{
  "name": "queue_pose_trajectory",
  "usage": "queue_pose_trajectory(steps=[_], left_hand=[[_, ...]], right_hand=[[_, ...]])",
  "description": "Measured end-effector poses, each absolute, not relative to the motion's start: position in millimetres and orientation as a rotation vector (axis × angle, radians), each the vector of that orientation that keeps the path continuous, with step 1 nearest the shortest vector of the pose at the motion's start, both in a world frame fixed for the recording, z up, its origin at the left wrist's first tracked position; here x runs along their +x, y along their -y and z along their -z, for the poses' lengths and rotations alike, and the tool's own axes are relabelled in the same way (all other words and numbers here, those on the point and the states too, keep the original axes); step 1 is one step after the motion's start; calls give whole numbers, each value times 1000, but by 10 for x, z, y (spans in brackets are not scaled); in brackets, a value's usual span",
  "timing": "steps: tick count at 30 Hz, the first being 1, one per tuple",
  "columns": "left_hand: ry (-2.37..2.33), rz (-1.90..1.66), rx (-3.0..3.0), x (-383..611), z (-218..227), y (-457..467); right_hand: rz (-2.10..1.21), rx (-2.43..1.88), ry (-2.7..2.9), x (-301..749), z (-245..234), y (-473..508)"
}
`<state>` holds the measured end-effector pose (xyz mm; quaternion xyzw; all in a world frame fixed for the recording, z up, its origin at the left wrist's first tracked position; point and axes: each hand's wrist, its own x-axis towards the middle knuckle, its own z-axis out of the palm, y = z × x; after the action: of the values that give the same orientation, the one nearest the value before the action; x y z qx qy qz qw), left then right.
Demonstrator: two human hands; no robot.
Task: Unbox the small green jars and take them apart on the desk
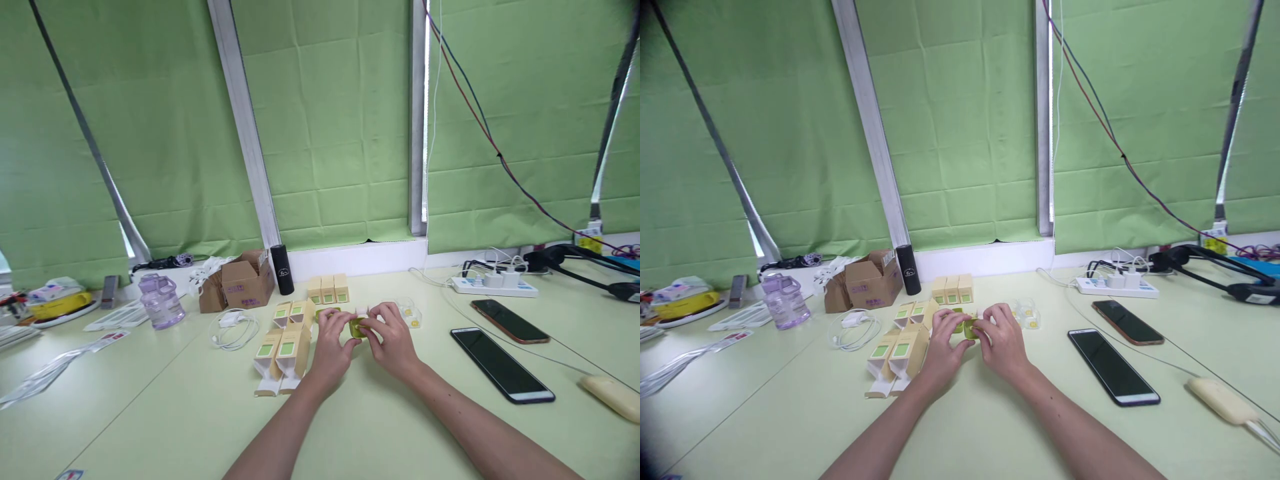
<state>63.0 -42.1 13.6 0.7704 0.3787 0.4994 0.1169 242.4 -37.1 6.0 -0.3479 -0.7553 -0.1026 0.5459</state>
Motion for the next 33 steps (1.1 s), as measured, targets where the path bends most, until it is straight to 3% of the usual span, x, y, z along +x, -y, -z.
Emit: queue_pose_trajectory(steps=[33], left_hand=[[-1093,-1477,2527,633,-95,410]], right_hand=[[358,-863,1809,2393,-36,354]])
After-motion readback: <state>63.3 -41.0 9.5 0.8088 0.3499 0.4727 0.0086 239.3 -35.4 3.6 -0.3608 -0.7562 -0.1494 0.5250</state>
